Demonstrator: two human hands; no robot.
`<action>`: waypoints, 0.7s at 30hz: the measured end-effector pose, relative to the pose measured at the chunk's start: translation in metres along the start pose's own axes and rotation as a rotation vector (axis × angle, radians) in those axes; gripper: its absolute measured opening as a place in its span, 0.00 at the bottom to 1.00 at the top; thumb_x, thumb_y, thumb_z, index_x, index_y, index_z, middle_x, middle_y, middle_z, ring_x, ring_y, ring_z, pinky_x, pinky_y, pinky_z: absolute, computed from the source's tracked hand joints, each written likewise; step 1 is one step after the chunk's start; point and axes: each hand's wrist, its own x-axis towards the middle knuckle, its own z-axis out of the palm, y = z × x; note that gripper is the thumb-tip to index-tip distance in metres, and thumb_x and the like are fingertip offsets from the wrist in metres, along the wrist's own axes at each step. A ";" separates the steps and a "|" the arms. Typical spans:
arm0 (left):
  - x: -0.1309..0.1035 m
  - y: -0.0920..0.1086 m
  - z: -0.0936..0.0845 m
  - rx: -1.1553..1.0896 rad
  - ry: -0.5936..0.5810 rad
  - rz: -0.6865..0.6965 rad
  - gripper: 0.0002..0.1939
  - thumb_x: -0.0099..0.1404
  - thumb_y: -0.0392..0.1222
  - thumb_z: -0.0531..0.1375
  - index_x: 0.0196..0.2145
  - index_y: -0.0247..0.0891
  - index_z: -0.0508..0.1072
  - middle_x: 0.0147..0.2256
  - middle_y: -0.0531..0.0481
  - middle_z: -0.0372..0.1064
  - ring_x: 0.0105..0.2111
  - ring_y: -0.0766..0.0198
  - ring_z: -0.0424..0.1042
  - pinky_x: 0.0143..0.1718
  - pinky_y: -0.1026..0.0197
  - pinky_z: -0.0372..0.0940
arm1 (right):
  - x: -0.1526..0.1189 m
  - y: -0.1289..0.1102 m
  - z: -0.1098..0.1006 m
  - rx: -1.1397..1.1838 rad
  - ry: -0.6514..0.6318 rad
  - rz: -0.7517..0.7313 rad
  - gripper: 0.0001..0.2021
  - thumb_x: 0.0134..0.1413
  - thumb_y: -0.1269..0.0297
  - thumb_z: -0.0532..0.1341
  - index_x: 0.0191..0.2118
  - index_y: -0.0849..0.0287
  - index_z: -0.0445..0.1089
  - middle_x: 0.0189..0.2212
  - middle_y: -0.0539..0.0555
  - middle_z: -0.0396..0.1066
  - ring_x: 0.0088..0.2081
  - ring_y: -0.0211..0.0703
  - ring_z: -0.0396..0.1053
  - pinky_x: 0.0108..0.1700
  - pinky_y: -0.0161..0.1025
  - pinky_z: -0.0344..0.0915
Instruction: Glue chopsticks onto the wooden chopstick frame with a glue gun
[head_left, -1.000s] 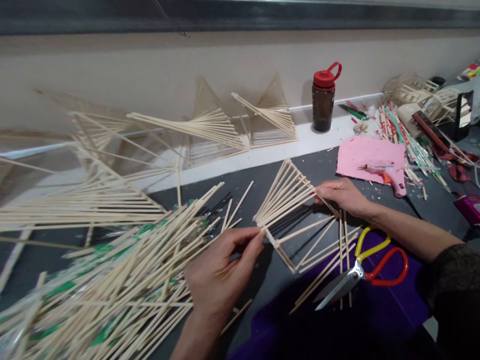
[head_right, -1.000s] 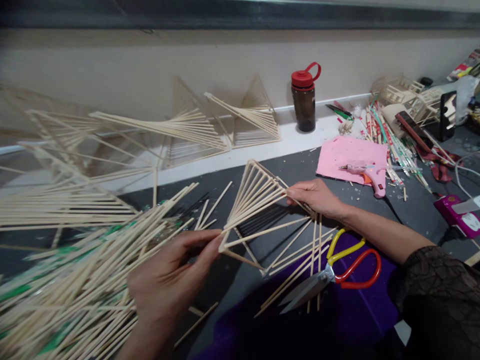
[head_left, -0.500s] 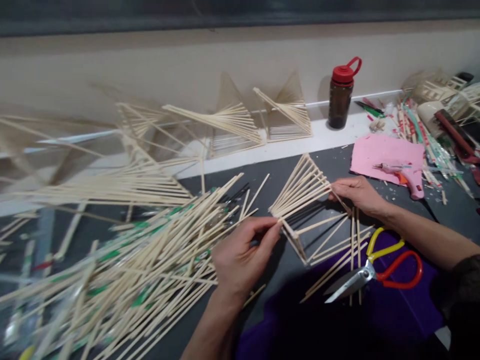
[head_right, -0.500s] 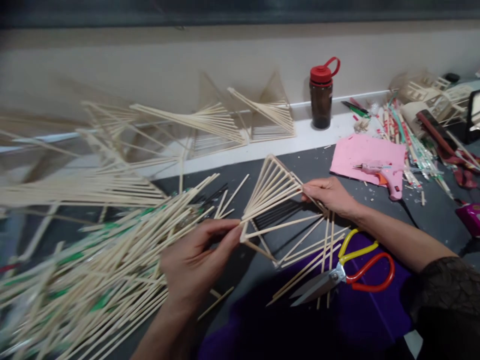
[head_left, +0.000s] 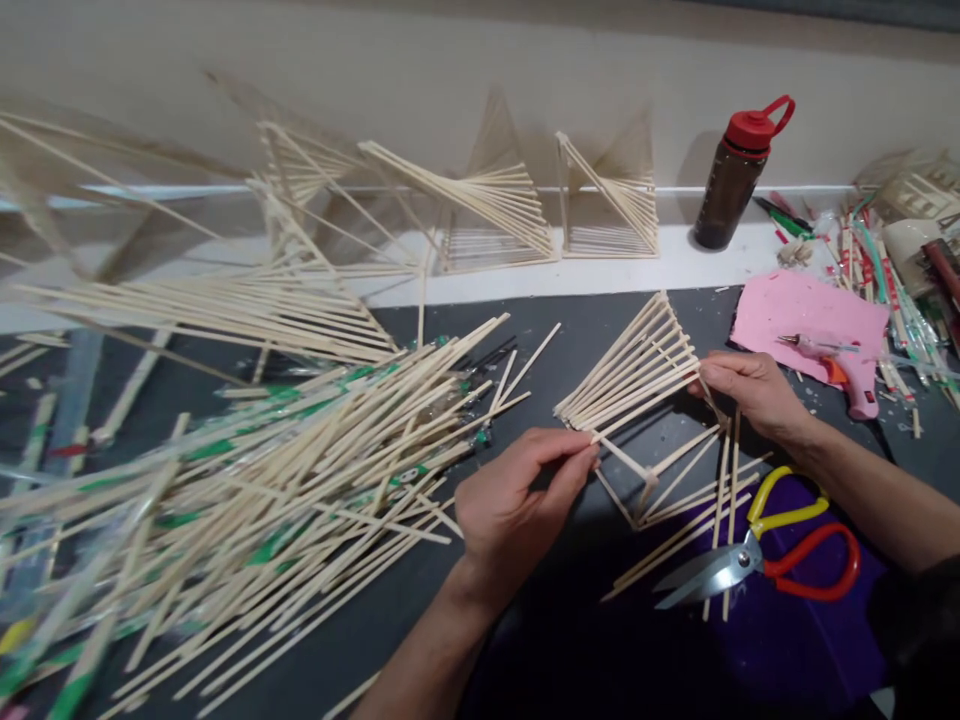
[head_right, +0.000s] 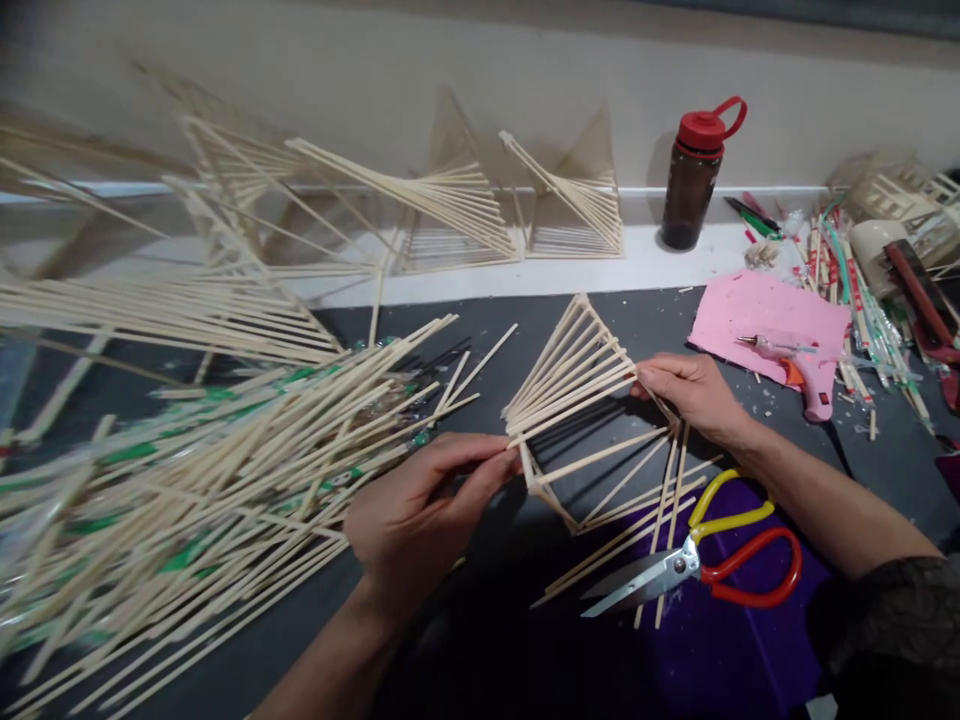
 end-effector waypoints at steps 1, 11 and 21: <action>-0.001 0.001 0.001 -0.012 -0.002 0.013 0.05 0.64 0.40 0.63 0.33 0.43 0.79 0.29 0.53 0.79 0.27 0.65 0.78 0.31 0.65 0.72 | 0.001 0.000 -0.001 -0.006 -0.007 -0.003 0.21 0.48 0.42 0.67 0.28 0.57 0.80 0.26 0.53 0.75 0.29 0.42 0.69 0.34 0.39 0.65; -0.005 0.004 0.001 -0.271 -0.070 -0.042 0.04 0.64 0.37 0.62 0.34 0.42 0.78 0.28 0.53 0.78 0.27 0.67 0.77 0.29 0.66 0.71 | 0.006 -0.004 -0.006 -0.045 -0.062 -0.030 0.19 0.52 0.45 0.66 0.28 0.57 0.79 0.27 0.53 0.74 0.31 0.42 0.69 0.36 0.39 0.66; -0.007 0.004 0.006 -0.495 -0.088 -0.266 0.04 0.64 0.41 0.63 0.33 0.39 0.77 0.24 0.53 0.75 0.21 0.68 0.74 0.24 0.67 0.71 | 0.007 -0.007 -0.004 -0.048 -0.070 -0.036 0.20 0.51 0.44 0.65 0.26 0.57 0.77 0.25 0.52 0.72 0.28 0.40 0.67 0.35 0.38 0.65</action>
